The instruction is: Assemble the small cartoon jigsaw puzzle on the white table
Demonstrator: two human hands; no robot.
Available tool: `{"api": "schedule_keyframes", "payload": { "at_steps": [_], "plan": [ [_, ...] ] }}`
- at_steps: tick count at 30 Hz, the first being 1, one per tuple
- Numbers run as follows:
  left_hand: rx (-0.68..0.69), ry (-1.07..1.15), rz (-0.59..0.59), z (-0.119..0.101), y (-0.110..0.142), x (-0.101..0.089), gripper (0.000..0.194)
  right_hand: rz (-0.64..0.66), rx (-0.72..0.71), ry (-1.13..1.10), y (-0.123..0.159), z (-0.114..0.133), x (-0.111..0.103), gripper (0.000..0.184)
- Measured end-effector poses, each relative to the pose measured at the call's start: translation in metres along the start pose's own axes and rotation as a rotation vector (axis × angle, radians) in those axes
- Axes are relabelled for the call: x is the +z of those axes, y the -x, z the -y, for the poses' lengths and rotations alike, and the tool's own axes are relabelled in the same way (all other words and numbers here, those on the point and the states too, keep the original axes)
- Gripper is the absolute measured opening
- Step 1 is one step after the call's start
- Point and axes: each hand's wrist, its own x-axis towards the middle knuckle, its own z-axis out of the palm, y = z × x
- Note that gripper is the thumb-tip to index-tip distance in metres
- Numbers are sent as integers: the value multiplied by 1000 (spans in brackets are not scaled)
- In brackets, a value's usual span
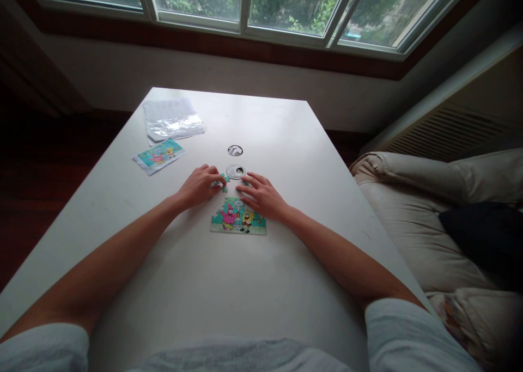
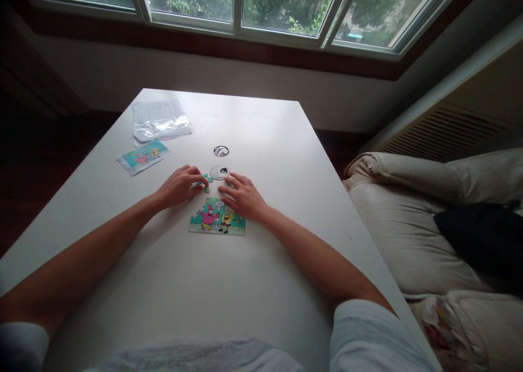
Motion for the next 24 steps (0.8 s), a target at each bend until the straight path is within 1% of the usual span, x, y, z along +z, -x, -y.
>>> {"api": "schedule_keyframes", "payload": {
  "at_steps": [7,13,21,24],
  "plan": [
    [45,22,26,0,0,-3,19,1,6,-12,1,-1,0,40],
    [104,-8,54,3,-1,-4,14,-20,31,-19,0,-5,-1,39],
    [115,-39,116,-1,0,-4,2,-70,73,-30,-1,-8,-3,35],
    [111,-48,126,-2,0,-4,6,-91,85,-50,-2,-8,-4,31]
  ]
}}
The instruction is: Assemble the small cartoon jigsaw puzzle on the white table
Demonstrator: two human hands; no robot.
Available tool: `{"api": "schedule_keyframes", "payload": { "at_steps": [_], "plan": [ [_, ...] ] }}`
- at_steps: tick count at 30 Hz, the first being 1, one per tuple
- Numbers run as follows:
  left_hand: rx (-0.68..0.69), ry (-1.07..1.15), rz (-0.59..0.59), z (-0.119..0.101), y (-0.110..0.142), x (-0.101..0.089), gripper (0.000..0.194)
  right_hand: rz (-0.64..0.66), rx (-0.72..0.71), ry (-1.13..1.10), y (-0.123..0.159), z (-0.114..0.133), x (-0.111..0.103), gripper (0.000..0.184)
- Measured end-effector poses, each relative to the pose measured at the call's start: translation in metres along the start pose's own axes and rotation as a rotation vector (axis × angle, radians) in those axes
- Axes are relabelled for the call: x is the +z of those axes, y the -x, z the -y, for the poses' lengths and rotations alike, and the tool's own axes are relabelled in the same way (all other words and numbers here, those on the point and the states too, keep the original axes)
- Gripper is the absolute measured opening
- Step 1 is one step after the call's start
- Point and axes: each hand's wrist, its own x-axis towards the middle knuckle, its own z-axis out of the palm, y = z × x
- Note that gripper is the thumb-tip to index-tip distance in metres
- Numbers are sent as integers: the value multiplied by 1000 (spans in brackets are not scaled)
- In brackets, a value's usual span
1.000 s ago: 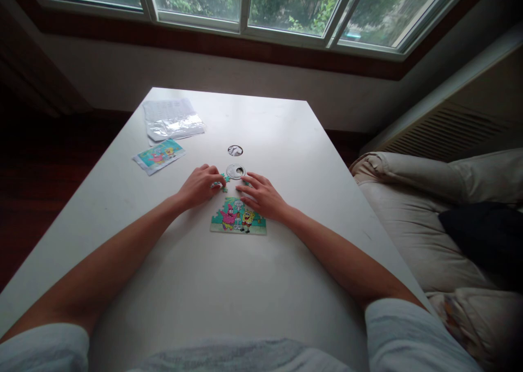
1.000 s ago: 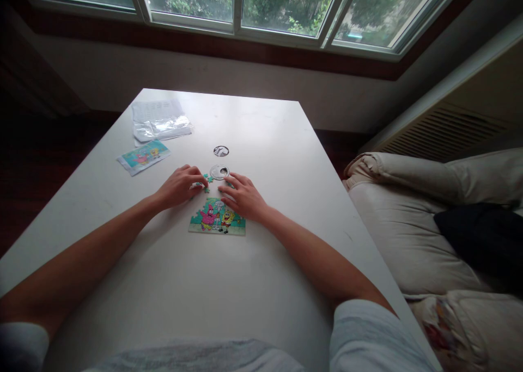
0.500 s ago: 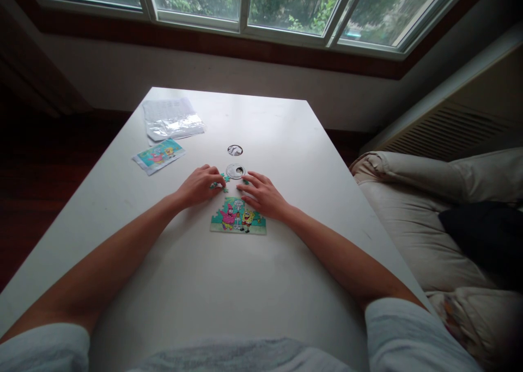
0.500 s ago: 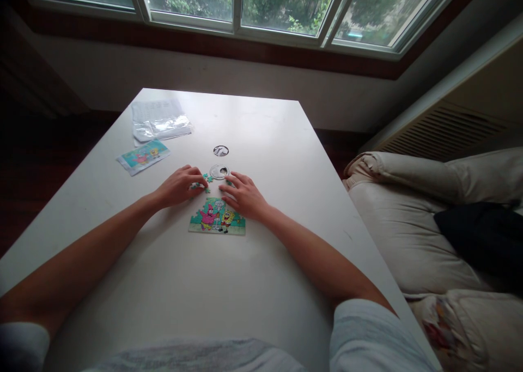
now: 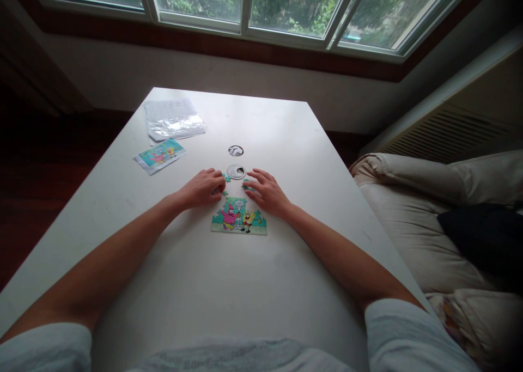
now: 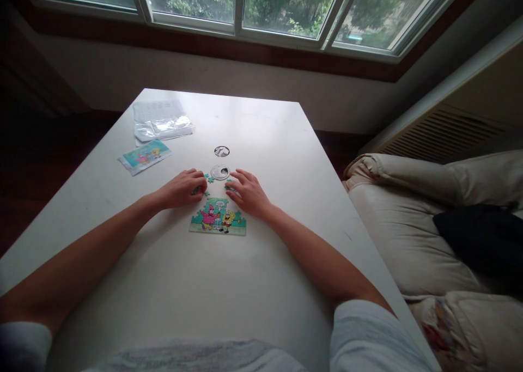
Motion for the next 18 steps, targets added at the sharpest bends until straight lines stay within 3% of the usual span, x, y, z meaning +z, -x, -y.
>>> {"api": "schedule_keyframes", "payload": {
  "at_steps": [4,18],
  "plan": [
    [-27,-28,-41,1,0,2,17,-14,3,-3,0,0,0,29],
    [-4,-94,-77,-1,-1,3,12,-30,-17,-7,1,-2,2,29]
  ]
}}
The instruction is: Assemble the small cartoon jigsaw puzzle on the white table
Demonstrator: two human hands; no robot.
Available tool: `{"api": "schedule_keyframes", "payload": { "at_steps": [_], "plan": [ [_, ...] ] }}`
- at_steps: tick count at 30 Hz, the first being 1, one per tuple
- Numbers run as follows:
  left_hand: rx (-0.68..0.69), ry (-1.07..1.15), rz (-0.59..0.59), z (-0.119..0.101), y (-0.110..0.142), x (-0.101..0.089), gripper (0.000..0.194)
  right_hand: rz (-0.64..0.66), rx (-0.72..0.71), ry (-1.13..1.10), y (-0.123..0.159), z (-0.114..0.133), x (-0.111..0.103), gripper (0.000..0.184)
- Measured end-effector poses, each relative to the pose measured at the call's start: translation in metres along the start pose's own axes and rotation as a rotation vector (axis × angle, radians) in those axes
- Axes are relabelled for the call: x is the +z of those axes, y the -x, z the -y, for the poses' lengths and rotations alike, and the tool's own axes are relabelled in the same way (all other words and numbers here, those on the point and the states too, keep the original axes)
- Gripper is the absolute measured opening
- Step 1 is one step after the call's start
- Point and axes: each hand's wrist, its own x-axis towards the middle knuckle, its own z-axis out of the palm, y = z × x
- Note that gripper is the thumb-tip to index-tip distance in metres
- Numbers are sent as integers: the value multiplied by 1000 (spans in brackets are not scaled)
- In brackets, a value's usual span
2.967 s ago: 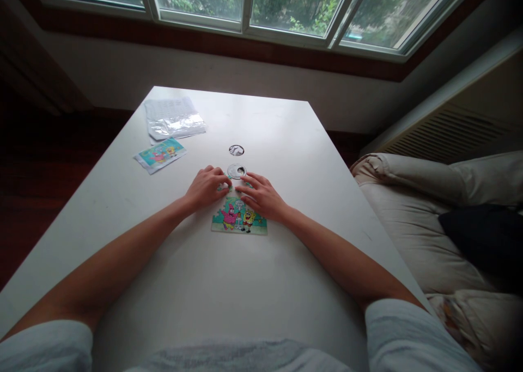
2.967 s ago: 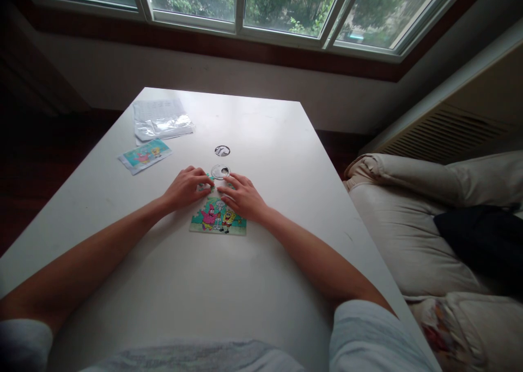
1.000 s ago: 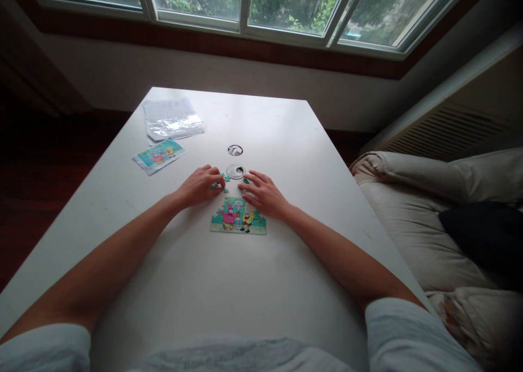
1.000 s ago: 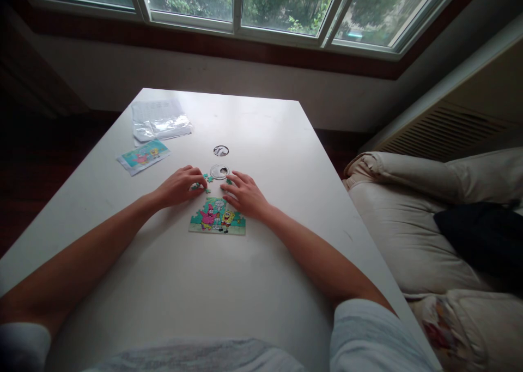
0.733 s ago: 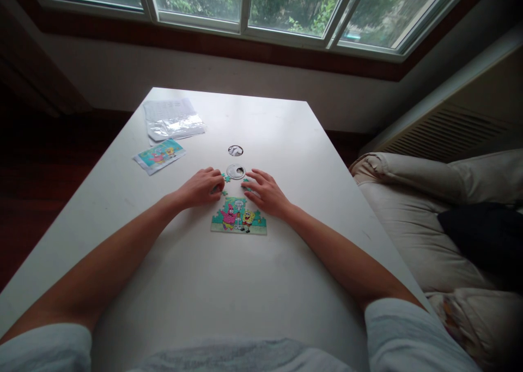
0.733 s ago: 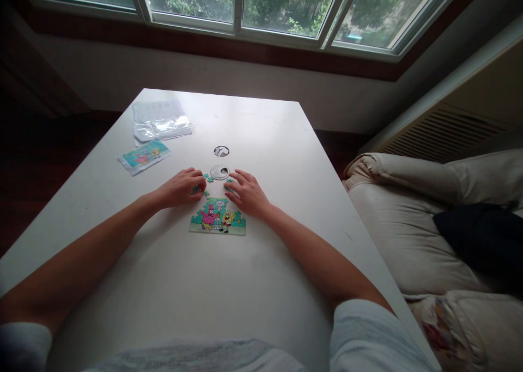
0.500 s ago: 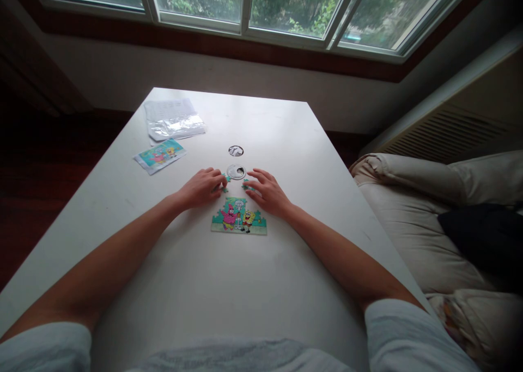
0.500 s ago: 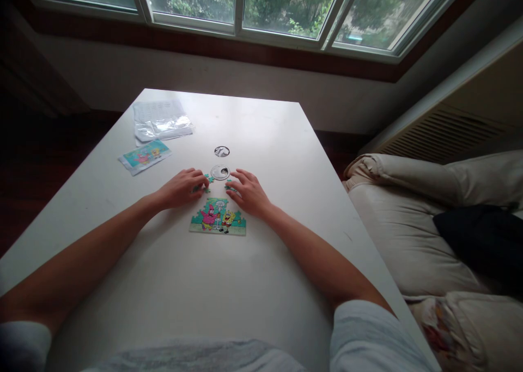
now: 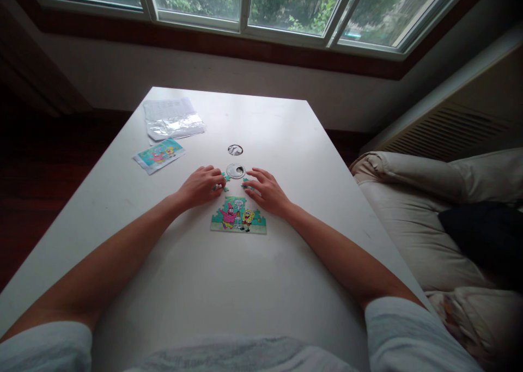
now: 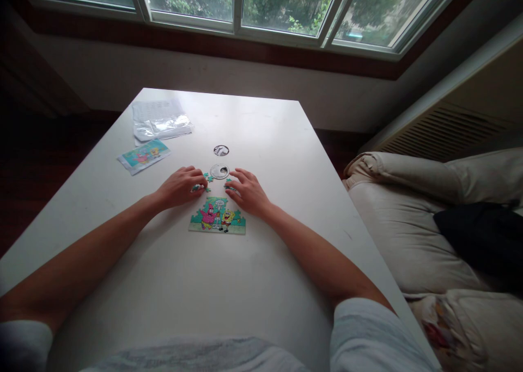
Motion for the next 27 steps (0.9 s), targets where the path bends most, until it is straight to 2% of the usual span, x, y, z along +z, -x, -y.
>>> {"api": "schedule_keyframes", "payload": {
  "at_steps": [5,10,27],
  "plan": [
    [-14,-46,79,-9,-1,-6,4,4,2,-19,-1,2,0,28],
    [-25,-17,145,-13,1,-9,9,3,5,-14,-1,3,1,28],
    [18,155,112,-18,-4,-7,11,18,5,-22,-2,8,-3,26]
  ]
}}
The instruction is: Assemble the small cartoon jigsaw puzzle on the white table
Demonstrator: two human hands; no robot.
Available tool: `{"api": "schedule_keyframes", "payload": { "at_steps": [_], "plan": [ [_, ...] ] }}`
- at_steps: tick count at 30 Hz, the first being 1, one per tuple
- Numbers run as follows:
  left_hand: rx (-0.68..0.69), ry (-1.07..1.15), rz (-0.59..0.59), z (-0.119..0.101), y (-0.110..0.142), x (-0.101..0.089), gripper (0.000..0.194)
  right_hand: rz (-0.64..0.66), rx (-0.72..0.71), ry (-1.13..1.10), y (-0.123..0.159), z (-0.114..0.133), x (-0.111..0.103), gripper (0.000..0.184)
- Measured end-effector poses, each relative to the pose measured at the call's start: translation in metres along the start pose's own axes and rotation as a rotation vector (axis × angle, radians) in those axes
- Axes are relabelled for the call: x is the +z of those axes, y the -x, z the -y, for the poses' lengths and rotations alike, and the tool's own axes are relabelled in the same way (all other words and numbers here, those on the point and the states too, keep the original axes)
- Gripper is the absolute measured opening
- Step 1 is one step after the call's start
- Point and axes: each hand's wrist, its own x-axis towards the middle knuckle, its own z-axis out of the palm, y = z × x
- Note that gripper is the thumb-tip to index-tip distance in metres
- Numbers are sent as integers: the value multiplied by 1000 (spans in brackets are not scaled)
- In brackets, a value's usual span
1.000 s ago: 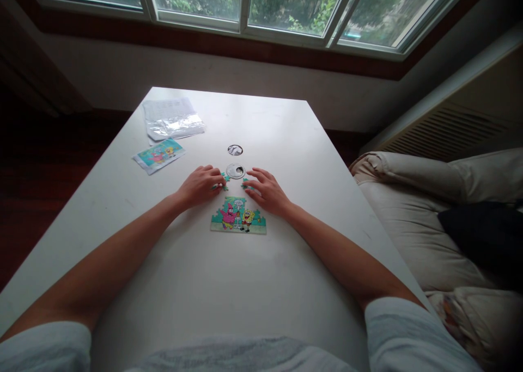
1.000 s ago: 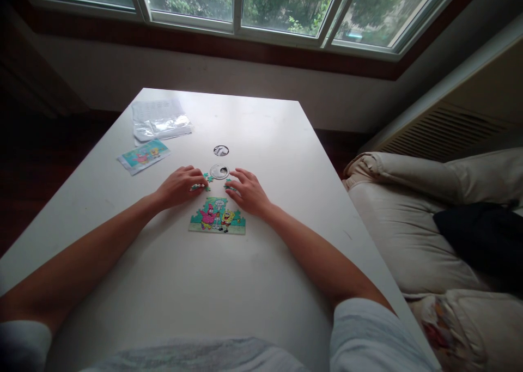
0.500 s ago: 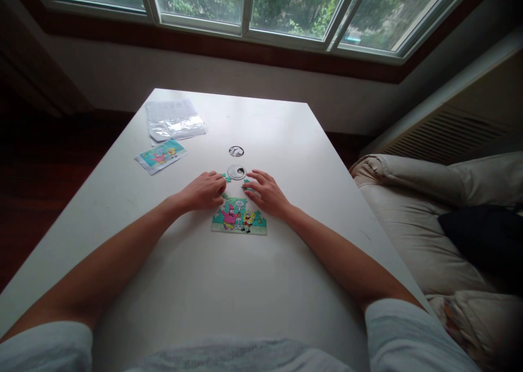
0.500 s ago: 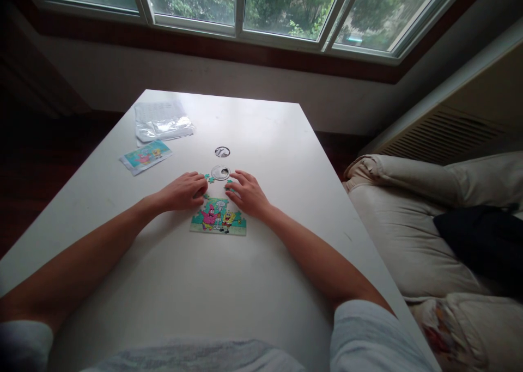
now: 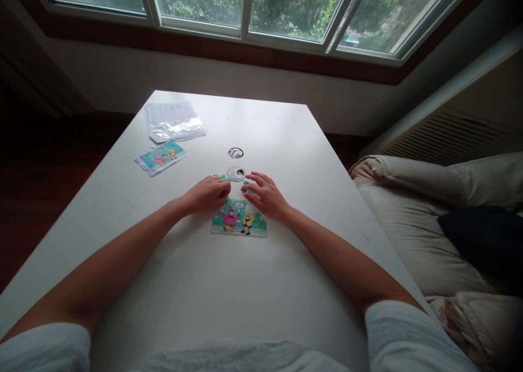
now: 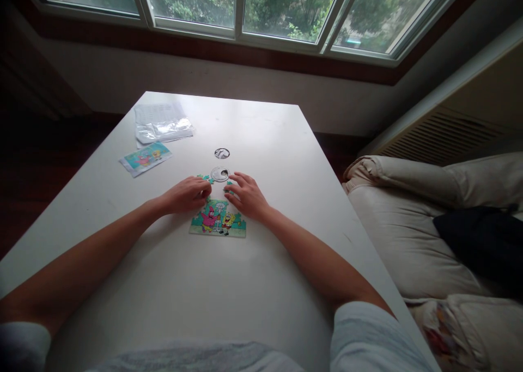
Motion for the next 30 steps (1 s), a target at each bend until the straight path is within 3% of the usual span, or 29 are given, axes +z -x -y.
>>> {"api": "schedule_keyframes", "payload": {
  "at_steps": [5,12,21,30],
  "plan": [
    [-56,6,-63,2,0,2,4,-4,-27,-14,0,5,-1,25],
    [10,63,-69,2,-1,7,9,5,-89,-48,0,7,3,25],
    [-58,-29,-58,4,4,4,38,91,-217,-77,0,13,-1,26],
    [-86,-41,-8,11,7,-1,34,20,-161,-49,-1,3,-3,18]
  ]
}}
